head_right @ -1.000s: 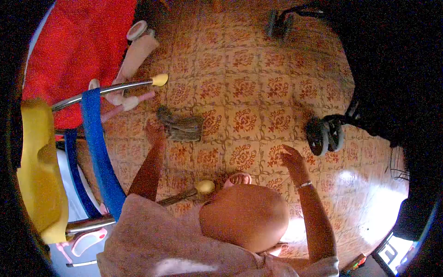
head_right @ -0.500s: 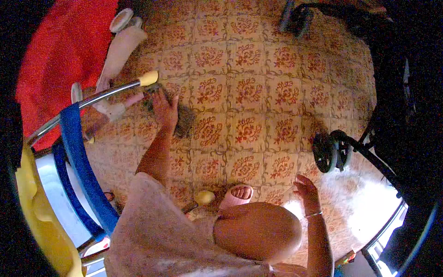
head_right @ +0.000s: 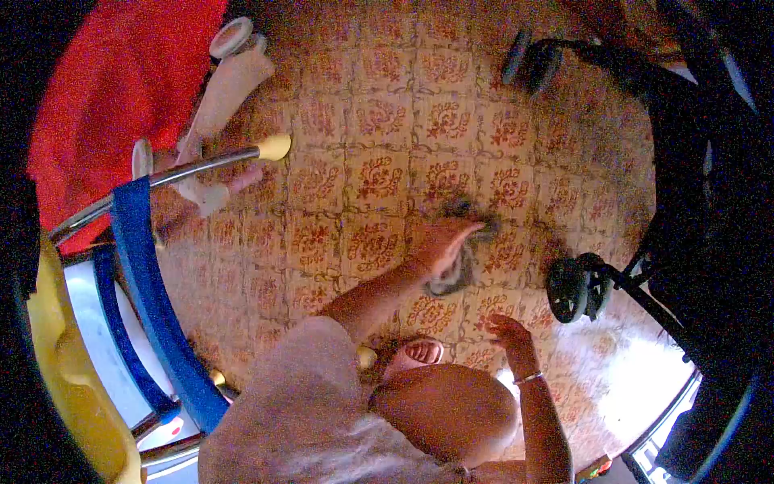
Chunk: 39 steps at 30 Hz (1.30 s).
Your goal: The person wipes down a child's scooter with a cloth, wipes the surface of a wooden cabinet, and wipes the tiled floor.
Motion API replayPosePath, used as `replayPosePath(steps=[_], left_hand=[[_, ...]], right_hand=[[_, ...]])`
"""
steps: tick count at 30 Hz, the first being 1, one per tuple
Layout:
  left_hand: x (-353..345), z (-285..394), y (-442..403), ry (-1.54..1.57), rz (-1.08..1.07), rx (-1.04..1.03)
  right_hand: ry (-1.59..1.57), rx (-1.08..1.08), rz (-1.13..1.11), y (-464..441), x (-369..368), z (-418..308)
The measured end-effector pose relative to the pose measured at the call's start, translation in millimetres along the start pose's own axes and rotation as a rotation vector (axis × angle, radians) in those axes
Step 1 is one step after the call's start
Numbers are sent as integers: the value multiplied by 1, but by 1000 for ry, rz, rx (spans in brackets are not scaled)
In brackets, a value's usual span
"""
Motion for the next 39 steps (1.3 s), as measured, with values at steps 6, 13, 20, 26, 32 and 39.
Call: replayPosePath(steps=[6,13,20,26,32,39], left_hand=[[10,-3,-14,211,159,-494],[257,77,-8,-266,632,-727],[470,-39,-126,-1072,915,-234],[347,19,-150,-1487,759,-224],[149,76,-192,-778,258,-537],[-65,8,-133,-878,-325,-1040]], right_hand=[[93,-28,47,0,-10,-9],[56,-85,73,-5,-4,-1],[32,-109,75,-8,2,11],[6,-183,126,-1,10,14],[9,-142,83,-12,6,15],[-41,-106,105,-17,6,5]])
Point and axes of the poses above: each hand's wrist, its own y-axis away from the middle knuckle, its own x-axis out of the back of the hand, z = x × y, the point moved 6 cm from there along -y, towards the middle knuckle, and after that the axes turned 14 degrees about y, right-handed, at the moved point
